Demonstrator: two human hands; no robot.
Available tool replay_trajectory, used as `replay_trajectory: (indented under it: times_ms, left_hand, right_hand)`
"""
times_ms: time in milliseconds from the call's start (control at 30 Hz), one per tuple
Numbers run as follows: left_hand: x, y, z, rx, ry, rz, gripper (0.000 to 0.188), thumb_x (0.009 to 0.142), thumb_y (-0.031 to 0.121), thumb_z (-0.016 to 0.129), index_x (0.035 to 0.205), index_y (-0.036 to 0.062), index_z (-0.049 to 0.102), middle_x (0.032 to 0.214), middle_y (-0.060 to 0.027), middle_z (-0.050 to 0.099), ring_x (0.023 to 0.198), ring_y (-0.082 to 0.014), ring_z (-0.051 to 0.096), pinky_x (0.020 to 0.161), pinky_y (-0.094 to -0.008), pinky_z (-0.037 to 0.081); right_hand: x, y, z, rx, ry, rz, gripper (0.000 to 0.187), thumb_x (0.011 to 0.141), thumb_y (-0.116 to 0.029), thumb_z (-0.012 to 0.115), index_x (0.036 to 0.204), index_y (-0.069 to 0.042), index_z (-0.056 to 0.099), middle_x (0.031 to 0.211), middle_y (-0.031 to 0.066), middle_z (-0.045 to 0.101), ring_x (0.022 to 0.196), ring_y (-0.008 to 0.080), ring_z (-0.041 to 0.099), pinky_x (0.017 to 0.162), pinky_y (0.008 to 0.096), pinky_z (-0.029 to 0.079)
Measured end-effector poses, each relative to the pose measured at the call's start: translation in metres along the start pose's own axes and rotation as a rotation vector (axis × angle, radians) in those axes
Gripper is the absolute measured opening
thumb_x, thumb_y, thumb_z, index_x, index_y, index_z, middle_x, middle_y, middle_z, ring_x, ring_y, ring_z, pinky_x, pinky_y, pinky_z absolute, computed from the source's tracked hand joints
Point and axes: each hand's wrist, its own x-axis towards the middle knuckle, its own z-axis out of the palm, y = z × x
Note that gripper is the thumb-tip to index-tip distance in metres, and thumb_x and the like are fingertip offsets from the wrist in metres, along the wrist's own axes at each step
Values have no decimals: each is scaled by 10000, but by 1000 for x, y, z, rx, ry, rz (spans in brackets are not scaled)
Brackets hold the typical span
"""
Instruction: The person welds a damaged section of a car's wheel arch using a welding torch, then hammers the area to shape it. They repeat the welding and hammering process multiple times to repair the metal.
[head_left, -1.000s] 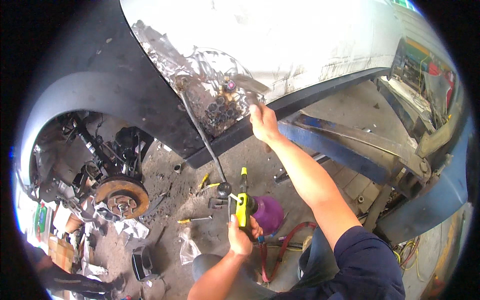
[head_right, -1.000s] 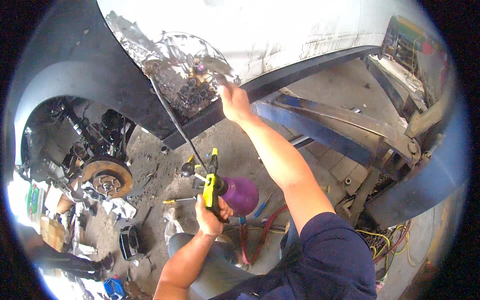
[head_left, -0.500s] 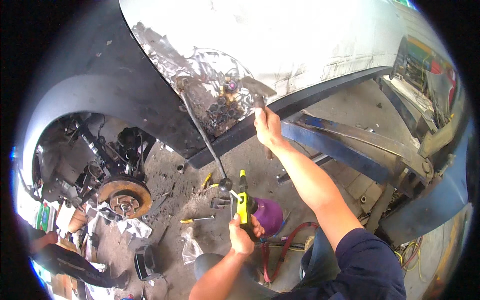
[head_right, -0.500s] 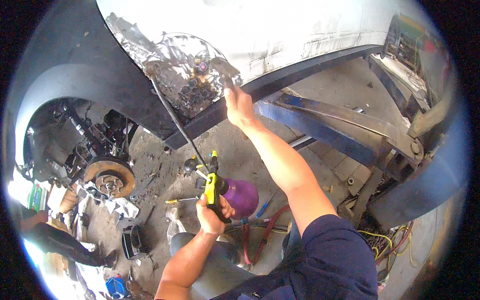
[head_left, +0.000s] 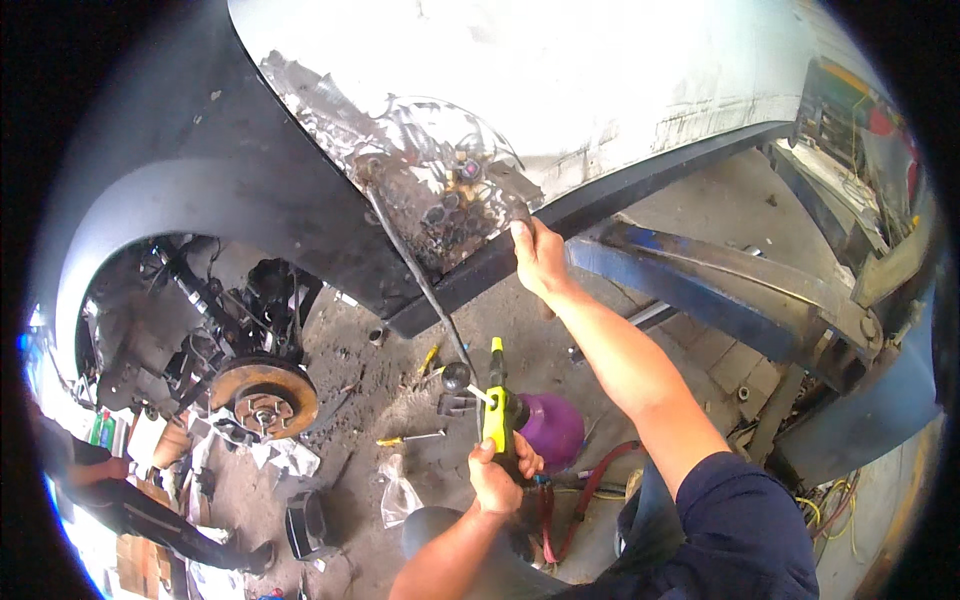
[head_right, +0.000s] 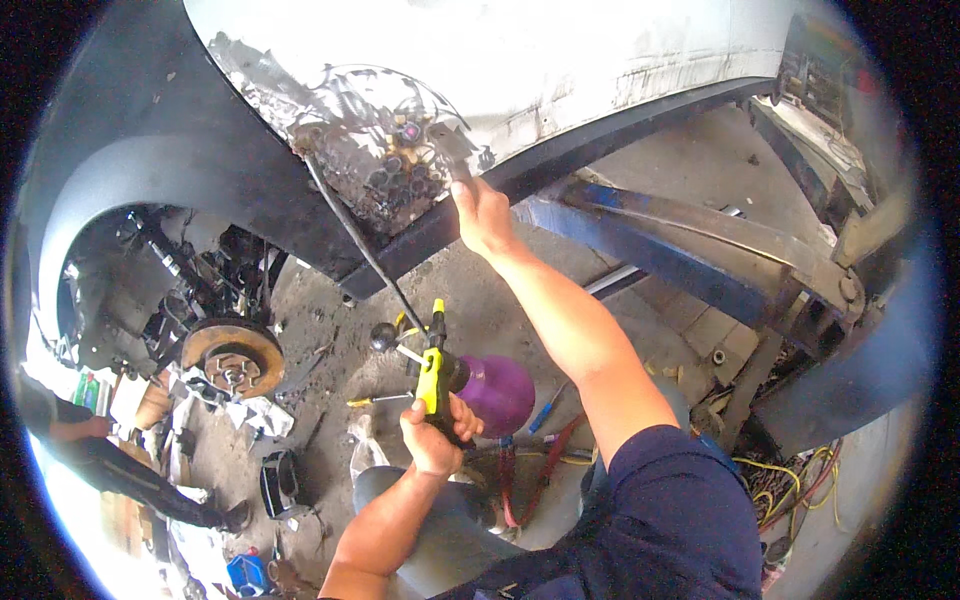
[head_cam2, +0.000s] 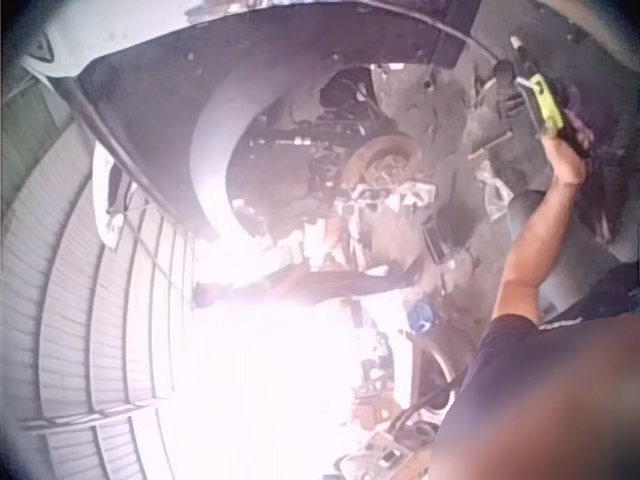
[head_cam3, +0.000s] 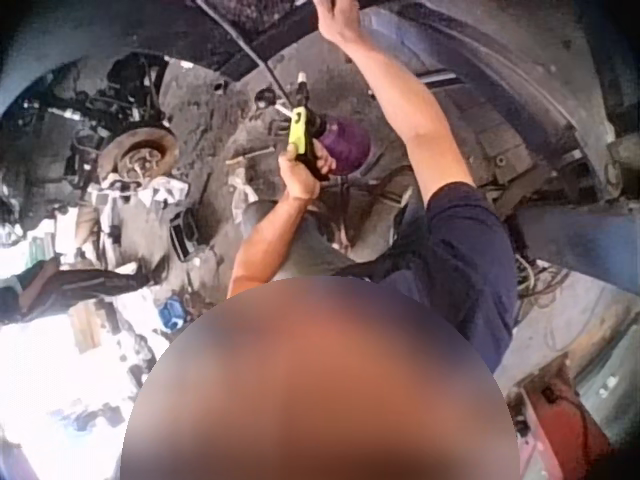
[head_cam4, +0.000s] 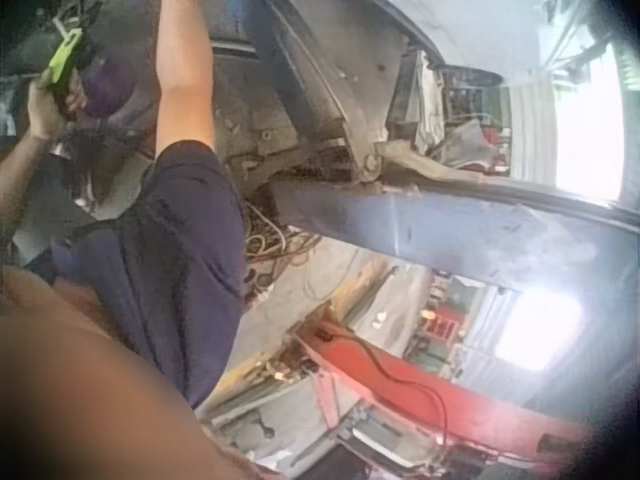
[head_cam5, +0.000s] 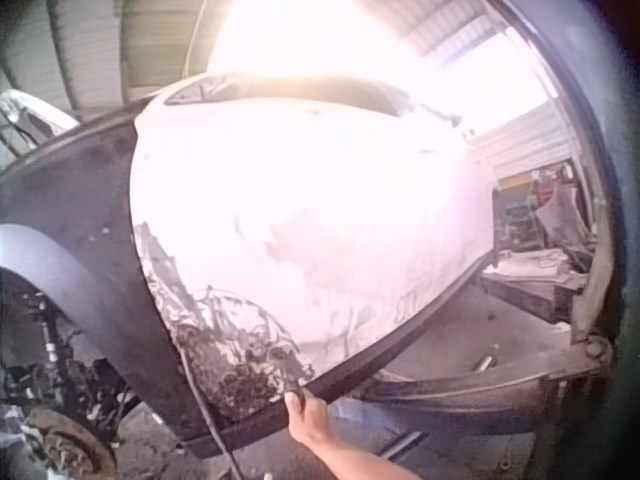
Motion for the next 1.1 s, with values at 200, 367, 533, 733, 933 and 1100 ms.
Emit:
replay_trajectory:
  times_ms: [200, 367, 533, 733, 933, 1100]
  left_hand:
    - [2, -3, 5, 22, -2, 10, 529, 762, 577, 541, 719, 52, 503, 564, -54, 449, 496, -193, 429, 591, -366, 403]
    - [1, -4, 7, 13, -25, 32, 540, 753, 582, 561, 717, 47, 504, 564, -53, 453, 498, -190, 432, 597, -364, 406]
    - [2, -4, 5, 35, -41, 22, 567, 746, 607, 563, 719, 44, 501, 557, -52, 439, 490, -191, 430, 597, -366, 409]
    - [3, -6, 5, 49, -28, 57, 617, 765, 658, 536, 727, 44, 490, 569, -53, 436, 498, -192, 428, 602, -362, 407]
    - [12, 1, 27, 119, -65, 215, 573, 852, 572, 559, 743, 11, 514, 588, -59, 471, 488, -172, 449, 549, -351, 428]
    - [34, 26, 77, 227, -80, 263, 582, 834, 628, 549, 767, 52, 494, 598, -48, 454, 492, -180, 428, 508, -348, 372]
  right_hand:
    - [0, -2, 1, -39, -64, -24, 408, 966, -382, 514, 1003, 9, 625, 854, 269, 652, 867, 469, 641, 722, 489, 496]
    - [-2, -6, 0, 8, -6, -27, 425, 968, -398, 505, 972, 12, 617, 850, 276, 648, 874, 477, 630, 729, 499, 491]
    - [-4, -8, 0, -24, -9, 42, 452, 974, -428, 487, 983, 3, 622, 847, 264, 652, 885, 471, 633, 743, 496, 492]
    - [-1, -6, 1, 36, -109, 79, 479, 974, -458, 481, 1023, -7, 634, 901, 268, 659, 927, 469, 628, 770, 483, 484]
    - [-16, 3, -54, -29, 41, 402, 565, 987, -530, 421, 853, -8, 590, 721, 172, 616, 723, 354, 624, 673, 467, 454]
    - [-76, -27, -146, 305, 149, 572, 562, 990, -597, 380, 706, -113, 423, 531, 16, 405, 396, 147, 411, 360, 310, 352]
